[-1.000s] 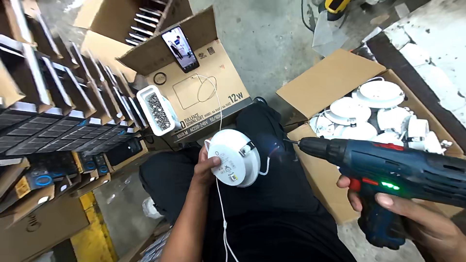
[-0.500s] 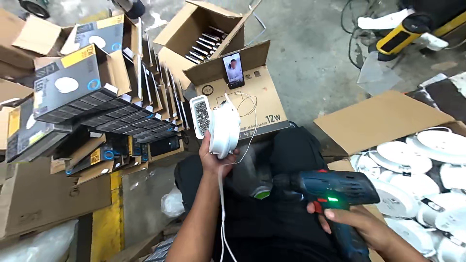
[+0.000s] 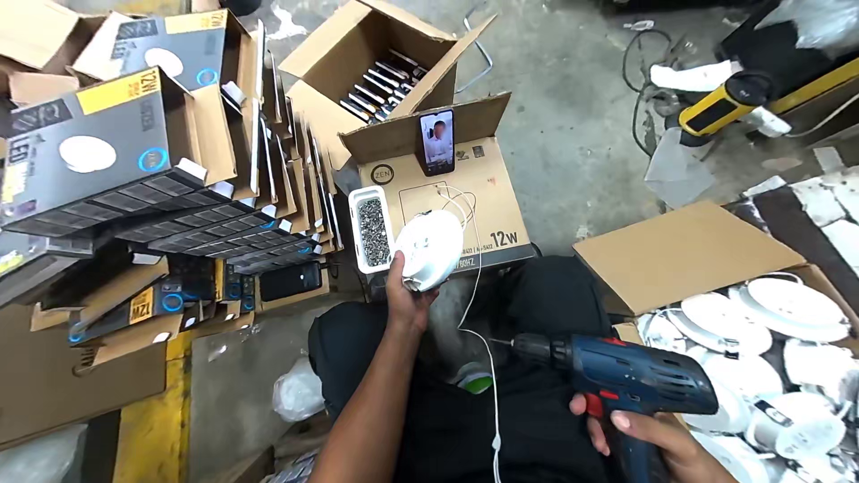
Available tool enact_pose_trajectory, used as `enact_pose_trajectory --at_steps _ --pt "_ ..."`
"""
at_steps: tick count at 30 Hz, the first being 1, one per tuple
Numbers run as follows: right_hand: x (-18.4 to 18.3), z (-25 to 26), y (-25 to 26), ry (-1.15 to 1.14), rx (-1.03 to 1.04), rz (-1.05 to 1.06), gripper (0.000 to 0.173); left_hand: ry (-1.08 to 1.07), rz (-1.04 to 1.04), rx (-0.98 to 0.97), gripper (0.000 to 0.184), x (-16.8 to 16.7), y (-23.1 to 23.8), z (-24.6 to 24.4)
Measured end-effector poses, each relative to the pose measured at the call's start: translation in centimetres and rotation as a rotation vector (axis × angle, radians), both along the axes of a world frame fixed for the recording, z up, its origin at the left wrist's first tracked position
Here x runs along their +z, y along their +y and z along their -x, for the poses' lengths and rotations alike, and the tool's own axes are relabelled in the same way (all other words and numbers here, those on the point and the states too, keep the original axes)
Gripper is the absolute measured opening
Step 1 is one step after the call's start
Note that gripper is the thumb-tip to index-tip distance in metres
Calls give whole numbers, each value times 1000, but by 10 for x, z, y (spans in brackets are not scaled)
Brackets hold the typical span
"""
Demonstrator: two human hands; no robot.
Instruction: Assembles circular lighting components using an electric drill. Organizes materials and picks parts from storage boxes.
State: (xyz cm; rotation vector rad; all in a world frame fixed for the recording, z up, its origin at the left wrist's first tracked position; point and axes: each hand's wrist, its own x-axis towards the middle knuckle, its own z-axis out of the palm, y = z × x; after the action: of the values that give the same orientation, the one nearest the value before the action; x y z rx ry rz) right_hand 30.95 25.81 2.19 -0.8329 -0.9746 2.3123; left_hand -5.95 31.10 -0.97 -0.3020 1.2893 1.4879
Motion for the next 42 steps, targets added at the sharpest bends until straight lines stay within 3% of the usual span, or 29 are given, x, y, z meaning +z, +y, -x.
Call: enact_pose_trajectory --at_steps 5,14,26,42 --pt "-1 2 6 35 2 48 34 120 -102 -65 44 -6 4 -4" --pt "-6 2 9 118 16 98 33 270 -209 -102 50 -17 3 -3" --pt "-7 0 3 118 15 66 36 324 -238 -120 60 -16 -6 -7" --pt "-4 -11 -5 41 -52 30 33 376 -147 -195 48 -20 -16 -28"
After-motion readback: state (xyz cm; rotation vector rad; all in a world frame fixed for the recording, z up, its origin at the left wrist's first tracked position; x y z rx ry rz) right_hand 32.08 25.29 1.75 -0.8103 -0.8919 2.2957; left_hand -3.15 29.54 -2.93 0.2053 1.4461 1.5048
